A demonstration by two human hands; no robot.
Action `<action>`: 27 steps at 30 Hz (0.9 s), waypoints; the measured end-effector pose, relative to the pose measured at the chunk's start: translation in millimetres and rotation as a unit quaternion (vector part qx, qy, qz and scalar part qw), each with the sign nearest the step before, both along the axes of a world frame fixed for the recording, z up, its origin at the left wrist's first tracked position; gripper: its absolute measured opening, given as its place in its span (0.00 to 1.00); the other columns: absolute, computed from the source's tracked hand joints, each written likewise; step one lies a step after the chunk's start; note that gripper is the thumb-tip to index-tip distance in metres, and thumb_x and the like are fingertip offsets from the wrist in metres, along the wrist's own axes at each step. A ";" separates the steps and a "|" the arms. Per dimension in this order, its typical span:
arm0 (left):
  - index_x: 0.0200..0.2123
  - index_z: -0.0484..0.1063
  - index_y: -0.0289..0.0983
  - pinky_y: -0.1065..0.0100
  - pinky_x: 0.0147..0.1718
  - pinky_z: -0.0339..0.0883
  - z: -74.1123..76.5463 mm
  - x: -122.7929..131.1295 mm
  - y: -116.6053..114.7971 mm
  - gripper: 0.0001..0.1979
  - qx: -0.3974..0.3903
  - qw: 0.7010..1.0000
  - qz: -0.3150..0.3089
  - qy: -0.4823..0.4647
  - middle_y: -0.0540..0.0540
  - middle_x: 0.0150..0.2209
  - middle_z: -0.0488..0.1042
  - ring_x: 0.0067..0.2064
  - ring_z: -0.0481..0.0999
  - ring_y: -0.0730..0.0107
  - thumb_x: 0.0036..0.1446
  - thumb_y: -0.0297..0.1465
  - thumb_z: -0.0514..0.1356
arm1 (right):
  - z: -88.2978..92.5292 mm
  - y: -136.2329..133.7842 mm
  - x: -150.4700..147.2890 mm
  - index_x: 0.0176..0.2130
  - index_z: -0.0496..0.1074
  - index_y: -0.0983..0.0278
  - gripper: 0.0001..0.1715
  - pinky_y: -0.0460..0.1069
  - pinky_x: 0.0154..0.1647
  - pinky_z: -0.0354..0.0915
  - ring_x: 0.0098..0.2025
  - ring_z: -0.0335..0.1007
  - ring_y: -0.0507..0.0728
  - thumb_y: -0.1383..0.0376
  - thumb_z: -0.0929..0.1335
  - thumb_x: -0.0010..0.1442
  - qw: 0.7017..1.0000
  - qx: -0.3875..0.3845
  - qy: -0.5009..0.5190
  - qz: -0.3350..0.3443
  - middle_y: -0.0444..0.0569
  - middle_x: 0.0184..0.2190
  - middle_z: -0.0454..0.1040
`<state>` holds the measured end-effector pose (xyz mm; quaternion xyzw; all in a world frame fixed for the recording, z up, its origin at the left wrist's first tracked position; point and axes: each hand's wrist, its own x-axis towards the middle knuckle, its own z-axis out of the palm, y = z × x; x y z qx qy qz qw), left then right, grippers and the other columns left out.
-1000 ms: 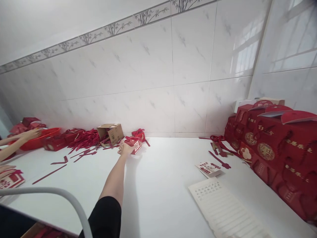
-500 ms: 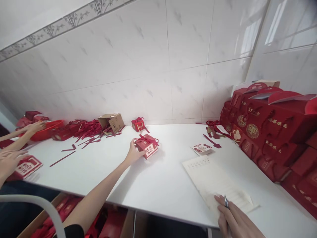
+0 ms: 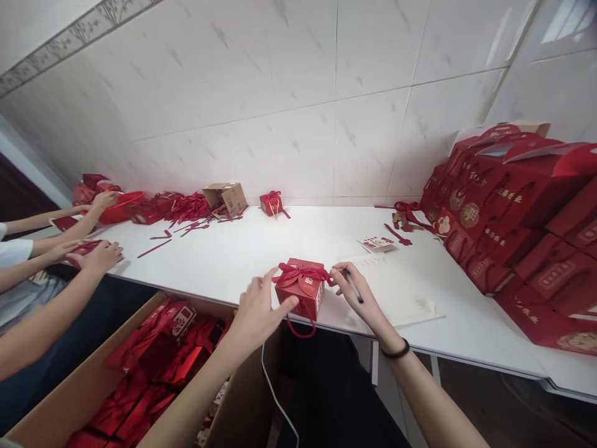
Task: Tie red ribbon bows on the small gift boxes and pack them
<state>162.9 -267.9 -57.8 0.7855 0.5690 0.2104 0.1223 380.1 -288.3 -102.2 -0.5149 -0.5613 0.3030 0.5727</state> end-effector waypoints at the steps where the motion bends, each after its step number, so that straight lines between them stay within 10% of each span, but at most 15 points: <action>1: 0.56 0.59 0.42 0.51 0.52 0.56 5.7 -0.1 5.0 0.28 0.048 0.999 0.007 -0.010 0.40 0.48 0.64 0.51 0.65 0.52 0.55 0.46 0.54 | 2.0 5.1 -0.2 0.37 0.61 0.62 0.19 0.50 0.30 0.66 0.36 0.71 0.58 0.49 0.61 0.60 0.999 -0.014 0.028 0.024 0.50 0.33 0.71; 4: 0.44 0.70 0.40 0.56 0.55 0.54 21.8 7.6 31.5 0.15 0.122 0.986 -0.108 -0.047 0.42 0.47 0.65 0.53 0.64 0.59 0.58 0.39 0.51 | 5.3 13.3 -0.9 0.35 0.61 0.62 0.20 0.47 0.27 0.63 0.34 0.70 0.55 0.48 0.63 0.57 0.995 -0.059 0.068 0.052 0.47 0.31 0.69; 8: 0.35 0.72 0.40 0.64 0.50 0.62 26.7 24.7 64.9 0.09 0.000 0.947 -0.318 -0.054 0.46 0.41 0.70 0.47 0.69 0.65 0.56 0.35 0.54 | 4.1 15.1 -4.3 0.33 0.62 0.62 0.20 0.45 0.27 0.60 0.31 0.66 0.52 0.49 0.66 0.53 0.988 -0.092 0.112 0.050 0.43 0.27 0.67; 18: 0.26 0.67 0.38 0.60 0.45 0.63 -1.9 38.6 41.9 0.06 0.037 0.976 -0.157 -0.149 0.47 0.34 0.69 0.42 0.70 0.64 0.53 0.32 0.56 | -14.2 8.3 -15.7 0.31 0.61 0.61 0.22 0.47 0.28 0.62 0.26 0.64 0.52 0.53 0.72 0.44 0.963 -0.058 0.262 0.012 0.40 0.22 0.66; 27: 0.24 0.69 0.38 0.61 0.44 0.64 -9.5 55.4 31.0 0.06 0.038 0.980 -0.058 -0.184 0.47 0.33 0.71 0.41 0.70 0.64 0.52 0.31 0.57 | 8.2 -18.4 -6.3 0.30 0.62 0.61 0.19 0.48 0.28 0.58 0.24 0.60 0.52 0.53 0.71 0.45 0.989 -0.063 0.124 -0.040 0.39 0.19 0.62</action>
